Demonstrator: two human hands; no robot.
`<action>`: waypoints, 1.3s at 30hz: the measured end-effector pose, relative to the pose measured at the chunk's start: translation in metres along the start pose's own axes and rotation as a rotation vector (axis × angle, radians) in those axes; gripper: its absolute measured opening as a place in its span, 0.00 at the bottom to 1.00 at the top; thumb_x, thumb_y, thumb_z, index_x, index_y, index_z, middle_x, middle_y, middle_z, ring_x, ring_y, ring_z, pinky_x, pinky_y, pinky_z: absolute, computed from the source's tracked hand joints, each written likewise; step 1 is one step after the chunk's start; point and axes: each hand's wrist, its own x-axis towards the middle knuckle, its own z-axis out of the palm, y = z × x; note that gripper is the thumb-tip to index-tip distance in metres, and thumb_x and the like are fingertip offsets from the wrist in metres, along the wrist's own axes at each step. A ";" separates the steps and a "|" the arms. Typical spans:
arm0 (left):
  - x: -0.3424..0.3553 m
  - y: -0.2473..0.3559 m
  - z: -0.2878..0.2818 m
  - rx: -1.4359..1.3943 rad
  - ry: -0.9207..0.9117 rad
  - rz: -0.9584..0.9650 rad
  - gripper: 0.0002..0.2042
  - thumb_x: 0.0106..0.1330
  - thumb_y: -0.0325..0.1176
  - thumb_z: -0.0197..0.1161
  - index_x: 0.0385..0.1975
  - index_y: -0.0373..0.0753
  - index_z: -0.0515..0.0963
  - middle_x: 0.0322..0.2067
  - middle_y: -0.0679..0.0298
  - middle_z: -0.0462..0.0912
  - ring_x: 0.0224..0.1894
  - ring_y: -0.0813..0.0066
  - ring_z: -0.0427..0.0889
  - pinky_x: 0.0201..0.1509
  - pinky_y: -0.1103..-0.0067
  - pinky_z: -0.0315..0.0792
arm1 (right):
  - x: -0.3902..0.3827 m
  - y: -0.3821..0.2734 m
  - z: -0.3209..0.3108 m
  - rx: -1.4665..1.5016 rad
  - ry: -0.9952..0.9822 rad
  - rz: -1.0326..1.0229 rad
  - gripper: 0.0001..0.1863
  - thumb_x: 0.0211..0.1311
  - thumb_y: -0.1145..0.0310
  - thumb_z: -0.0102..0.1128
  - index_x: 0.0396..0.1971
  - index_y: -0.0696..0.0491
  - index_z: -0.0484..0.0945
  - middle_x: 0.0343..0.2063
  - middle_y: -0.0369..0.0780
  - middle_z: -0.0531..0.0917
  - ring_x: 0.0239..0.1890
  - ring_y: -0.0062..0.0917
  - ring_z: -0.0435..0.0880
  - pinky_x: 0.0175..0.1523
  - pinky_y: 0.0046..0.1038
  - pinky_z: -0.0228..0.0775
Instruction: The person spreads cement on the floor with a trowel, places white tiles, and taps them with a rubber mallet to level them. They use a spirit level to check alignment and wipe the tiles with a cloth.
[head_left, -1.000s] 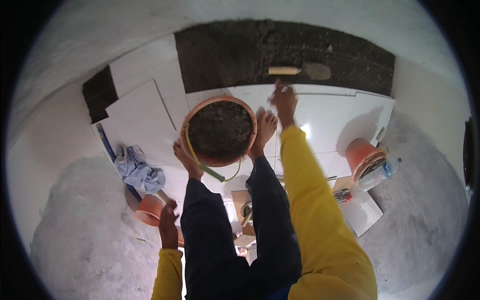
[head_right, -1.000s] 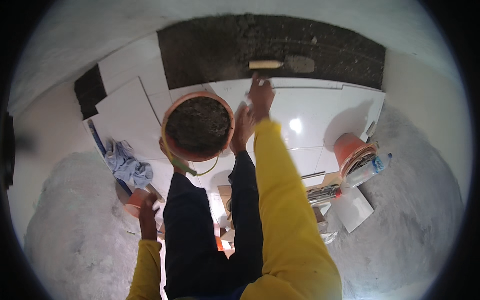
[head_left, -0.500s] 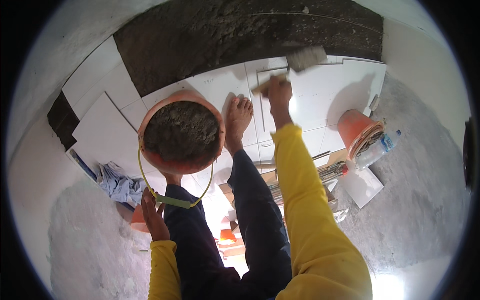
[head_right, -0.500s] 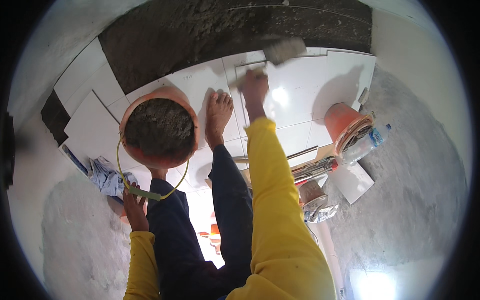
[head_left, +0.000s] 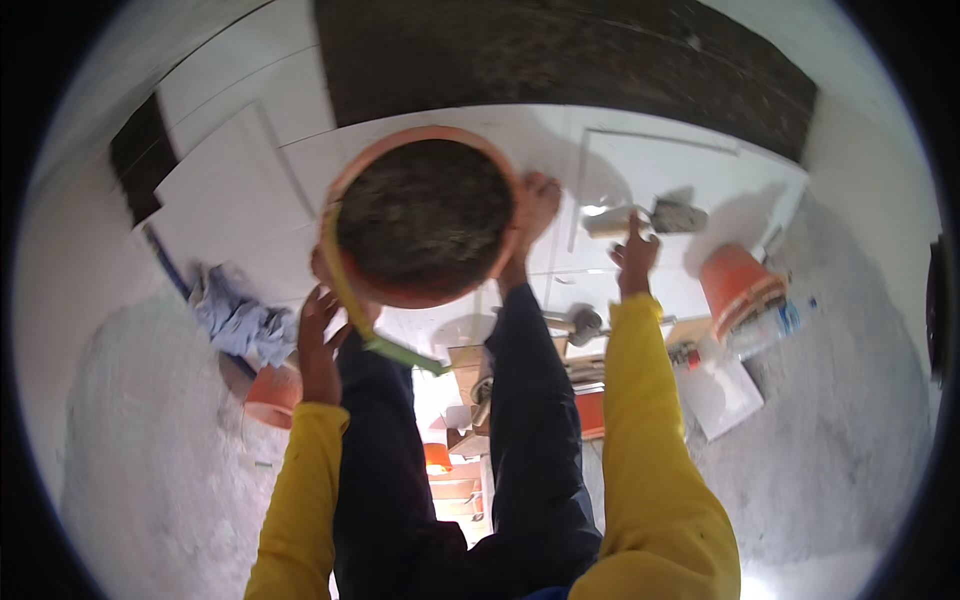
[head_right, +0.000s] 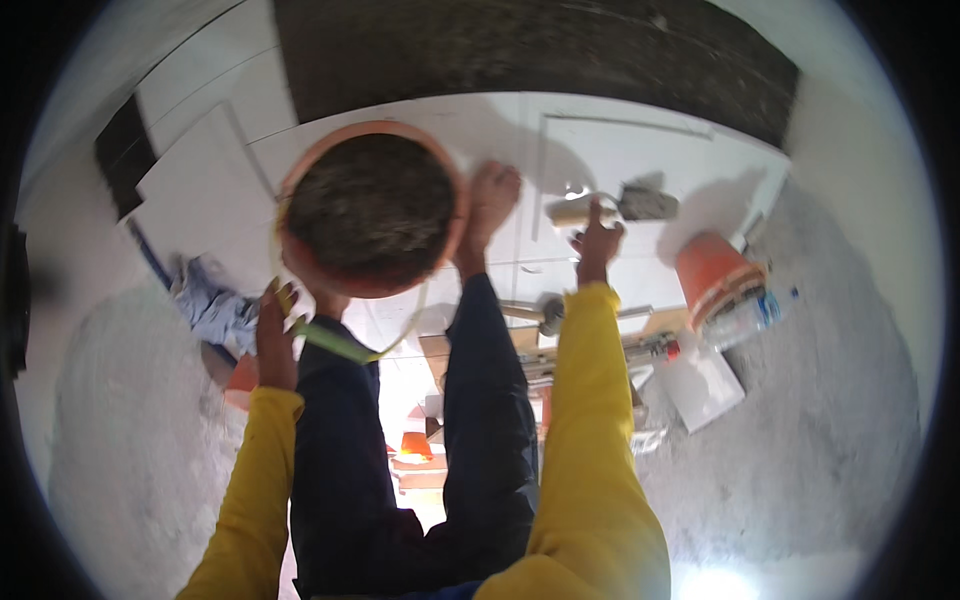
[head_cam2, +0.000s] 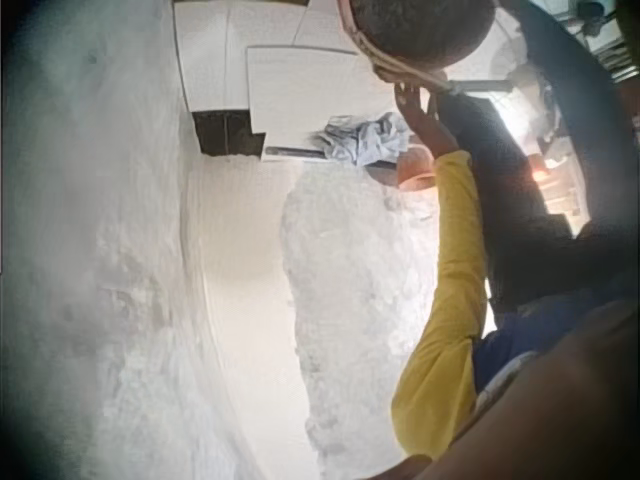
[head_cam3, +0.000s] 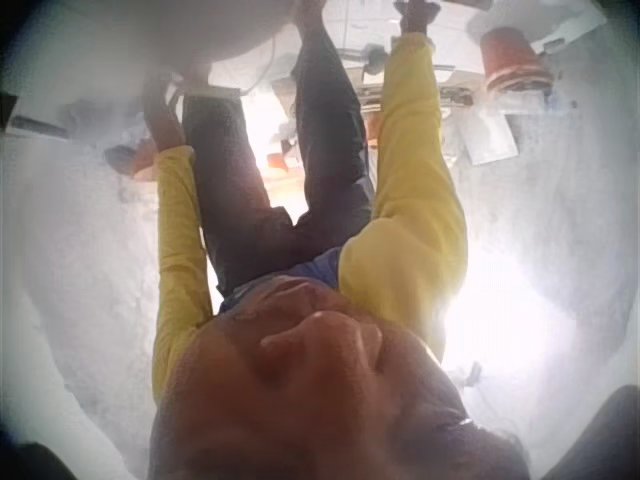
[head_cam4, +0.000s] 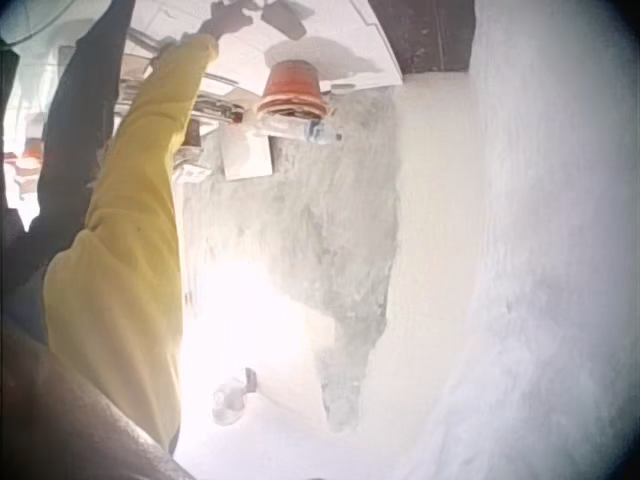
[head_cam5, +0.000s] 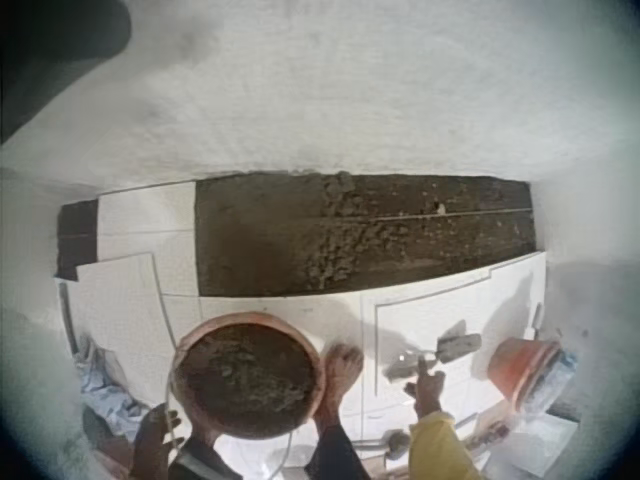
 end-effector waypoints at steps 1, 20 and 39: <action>-0.001 -0.001 -0.001 -0.034 0.004 -0.009 0.30 0.85 0.55 0.44 0.76 0.41 0.67 0.67 0.62 0.77 0.70 0.67 0.76 0.68 0.67 0.70 | -0.041 -0.024 -0.004 -0.110 -0.055 -0.147 0.35 0.68 0.42 0.73 0.57 0.58 0.78 0.32 0.40 0.84 0.30 0.23 0.81 0.30 0.27 0.78; 0.059 0.005 -0.058 -0.579 -0.096 -0.338 0.36 0.80 0.69 0.40 0.78 0.52 0.64 0.70 0.60 0.74 0.67 0.59 0.75 0.73 0.57 0.64 | -0.518 -0.128 -0.025 -0.683 -0.764 -0.827 0.22 0.73 0.49 0.65 0.37 0.56 0.78 0.25 0.48 0.83 0.33 0.52 0.85 0.39 0.45 0.73; 0.099 0.140 0.135 -0.832 -0.436 0.014 0.41 0.81 0.70 0.38 0.82 0.45 0.57 0.77 0.59 0.65 0.78 0.59 0.65 0.82 0.62 0.57 | -0.374 -0.261 -0.071 -0.245 -0.820 -0.834 0.22 0.72 0.59 0.73 0.27 0.57 0.72 0.16 0.37 0.73 0.22 0.16 0.71 0.29 0.29 0.66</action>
